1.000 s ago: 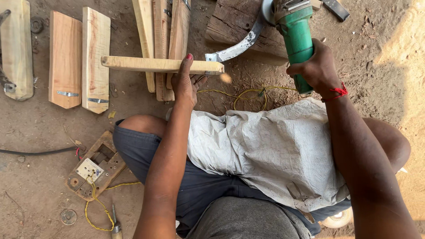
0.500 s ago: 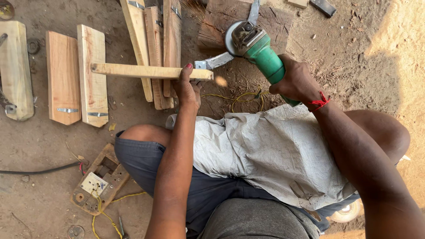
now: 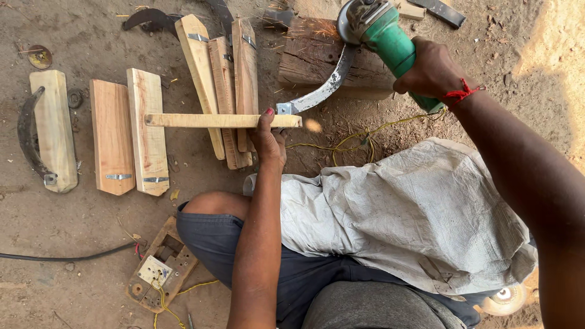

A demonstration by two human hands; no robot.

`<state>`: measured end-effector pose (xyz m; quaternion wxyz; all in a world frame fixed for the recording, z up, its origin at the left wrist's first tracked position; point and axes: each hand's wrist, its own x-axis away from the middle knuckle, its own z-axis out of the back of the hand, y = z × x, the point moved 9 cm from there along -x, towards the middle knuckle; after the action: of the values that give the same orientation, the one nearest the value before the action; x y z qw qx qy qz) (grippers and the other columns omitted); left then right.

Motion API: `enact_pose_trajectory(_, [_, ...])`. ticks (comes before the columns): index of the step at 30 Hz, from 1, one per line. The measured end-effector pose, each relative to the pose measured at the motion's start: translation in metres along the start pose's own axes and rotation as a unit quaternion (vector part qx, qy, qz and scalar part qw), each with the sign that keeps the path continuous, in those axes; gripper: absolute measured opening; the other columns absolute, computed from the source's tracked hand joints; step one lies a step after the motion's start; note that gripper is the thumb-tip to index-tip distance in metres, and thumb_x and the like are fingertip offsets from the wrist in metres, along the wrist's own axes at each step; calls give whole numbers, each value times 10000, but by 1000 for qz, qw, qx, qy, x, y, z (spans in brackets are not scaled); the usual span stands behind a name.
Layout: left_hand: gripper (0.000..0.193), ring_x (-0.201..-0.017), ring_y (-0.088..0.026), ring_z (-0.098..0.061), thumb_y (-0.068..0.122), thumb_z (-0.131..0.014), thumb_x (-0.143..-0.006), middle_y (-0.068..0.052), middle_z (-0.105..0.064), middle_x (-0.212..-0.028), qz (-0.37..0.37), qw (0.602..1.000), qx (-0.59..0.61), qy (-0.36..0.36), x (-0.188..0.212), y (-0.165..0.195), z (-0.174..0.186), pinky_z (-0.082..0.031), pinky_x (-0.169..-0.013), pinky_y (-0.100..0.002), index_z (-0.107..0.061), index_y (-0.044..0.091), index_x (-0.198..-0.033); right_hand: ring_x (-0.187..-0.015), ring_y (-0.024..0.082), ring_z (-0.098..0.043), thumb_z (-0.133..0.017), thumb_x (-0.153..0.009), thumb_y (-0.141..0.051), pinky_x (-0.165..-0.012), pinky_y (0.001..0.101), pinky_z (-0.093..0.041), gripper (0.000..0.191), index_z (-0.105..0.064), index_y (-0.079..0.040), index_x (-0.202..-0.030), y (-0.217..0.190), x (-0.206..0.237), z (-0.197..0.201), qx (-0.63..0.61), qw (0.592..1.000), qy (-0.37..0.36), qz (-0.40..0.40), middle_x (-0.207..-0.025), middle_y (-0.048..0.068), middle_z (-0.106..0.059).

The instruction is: The person uses a green angle grinder to smooth the edges of a wooden plank. They hold the plank with one hand and guide the grinder along the edges, creating sparks as the tool contacts the wood.

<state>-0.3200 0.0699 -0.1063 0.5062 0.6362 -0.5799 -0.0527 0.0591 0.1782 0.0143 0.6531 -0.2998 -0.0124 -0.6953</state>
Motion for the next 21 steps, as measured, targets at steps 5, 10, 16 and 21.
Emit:
enact_pose_trajectory(5, [987, -1041, -268, -596, 284, -820, -664, -132, -507, -1226, -5, 1000, 0, 0, 1, 0, 0, -586, -753, -467, -298, 150, -1491, -820, 365, -737, -867, -686, -132, -725, 439, -648, 788, -545, 50, -1382, 0, -23, 21, -33, 998, 42, 15, -1063, 274, -697])
enact_pose_trajectory(10, [947, -1061, -264, -590, 302, -827, -698, -138, -529, -1244, -17, 1000, -6, 11, 1, 2, -2, -578, -749, -447, -346, 117, -1493, -781, 345, -747, -847, -739, -110, -671, 427, -665, 693, -566, 78, -1344, -13, 11, 17, -45, 998, -23, -40, -1033, 269, -701])
enact_pose_trajectory(16, [778, -1001, -240, -624, 330, -829, -742, -114, -596, -1158, -26, 1000, -12, 13, 1, 4, -3, -584, -710, -429, -504, 50, -1391, -718, 329, -746, -803, -748, -91, -638, 432, -659, 718, -513, -91, -1404, -50, 89, -28, -19, 993, -115, -26, -1014, 230, -718])
enact_pose_trajectory(21, [745, -976, -243, -645, 319, -827, -753, -124, -611, -1149, -13, 1000, -2, 12, 1, 2, -4, -604, -709, -427, -528, 26, -1369, -745, 345, -753, -805, -729, -88, -641, 443, -678, 646, -557, -21, -1322, -44, 83, -25, -30, 995, -94, -15, -999, 255, -709])
